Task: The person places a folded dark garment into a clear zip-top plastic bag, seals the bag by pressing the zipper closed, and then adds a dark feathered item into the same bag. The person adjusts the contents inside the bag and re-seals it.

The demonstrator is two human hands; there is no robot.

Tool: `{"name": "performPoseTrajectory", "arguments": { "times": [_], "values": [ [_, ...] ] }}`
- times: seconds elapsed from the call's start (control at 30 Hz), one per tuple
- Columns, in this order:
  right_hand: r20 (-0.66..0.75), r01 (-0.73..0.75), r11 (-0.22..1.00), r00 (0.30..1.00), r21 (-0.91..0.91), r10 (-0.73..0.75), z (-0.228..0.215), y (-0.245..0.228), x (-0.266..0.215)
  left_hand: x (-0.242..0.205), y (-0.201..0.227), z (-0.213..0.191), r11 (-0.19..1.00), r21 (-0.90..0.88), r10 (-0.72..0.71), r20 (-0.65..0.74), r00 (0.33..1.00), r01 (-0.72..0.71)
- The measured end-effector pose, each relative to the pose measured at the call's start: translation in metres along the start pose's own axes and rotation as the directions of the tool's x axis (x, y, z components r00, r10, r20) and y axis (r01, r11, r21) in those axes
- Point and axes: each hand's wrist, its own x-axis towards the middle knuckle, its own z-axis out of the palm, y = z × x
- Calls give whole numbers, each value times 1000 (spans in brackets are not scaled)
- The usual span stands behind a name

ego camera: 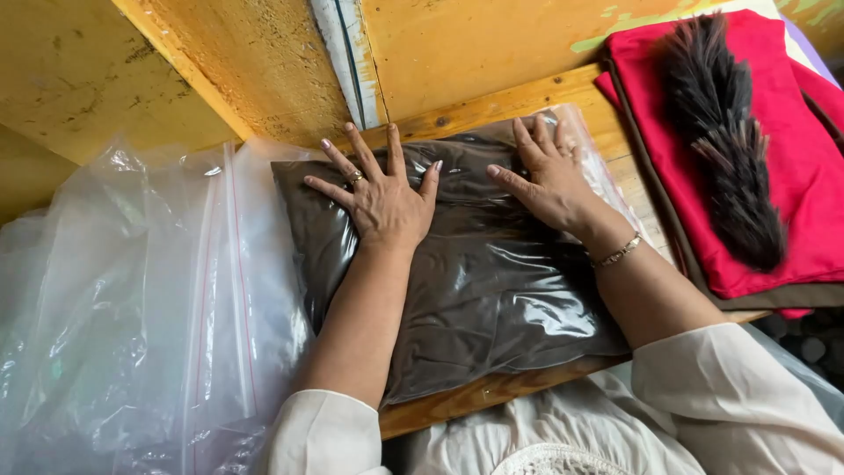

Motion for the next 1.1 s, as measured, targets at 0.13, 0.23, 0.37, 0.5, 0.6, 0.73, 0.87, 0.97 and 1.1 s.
{"name": "performPoseTrajectory", "arguments": {
  "times": [0.13, 0.23, 0.37, 0.5, 0.6, 0.73, 0.87, 0.97, 1.1],
  "values": [
    [-67, -5, 959, 998, -283, -15, -26, -47, -59, 0, 1, -3, 1000, -10, 4, 46, 999, -4],
    [11, 231, 877, 968, -422, -250, -13, -78, -107, 1, 1, -2, 1000, 27, 9, -11, 1000, -9],
    [-59, 444, 773, 850, -453, -523, 31, -81, -143, -2, 2, -3, 1000, 28, -1, -34, 999, 2],
    [-91, 392, 769, 862, -504, -499, 59, -60, -143, -1, 2, -6, 999, 38, -10, -13, 1000, 11],
    [-85, 401, 775, 862, -489, -500, 66, -54, -142, 2, 1, -4, 1000, 11, -19, -4, 1000, 20],
    [-84, 403, 768, 859, -498, -505, 70, -51, -140, 7, -2, -5, 999, -22, -36, 6, 999, 36],
    [-81, 412, 767, 856, -491, -511, 71, -47, -139, 14, -4, -5, 994, -48, -90, 119, 989, 97],
    [-86, 413, 774, 856, -480, -510, 72, -48, -138, 19, -5, -22, 987, -72, -122, 272, 955, 146],
    [-86, 404, 771, 859, -493, -505, 71, -50, -138, 27, -4, -40, 965, -112, -160, 460, 873, 236]
  ]
}}
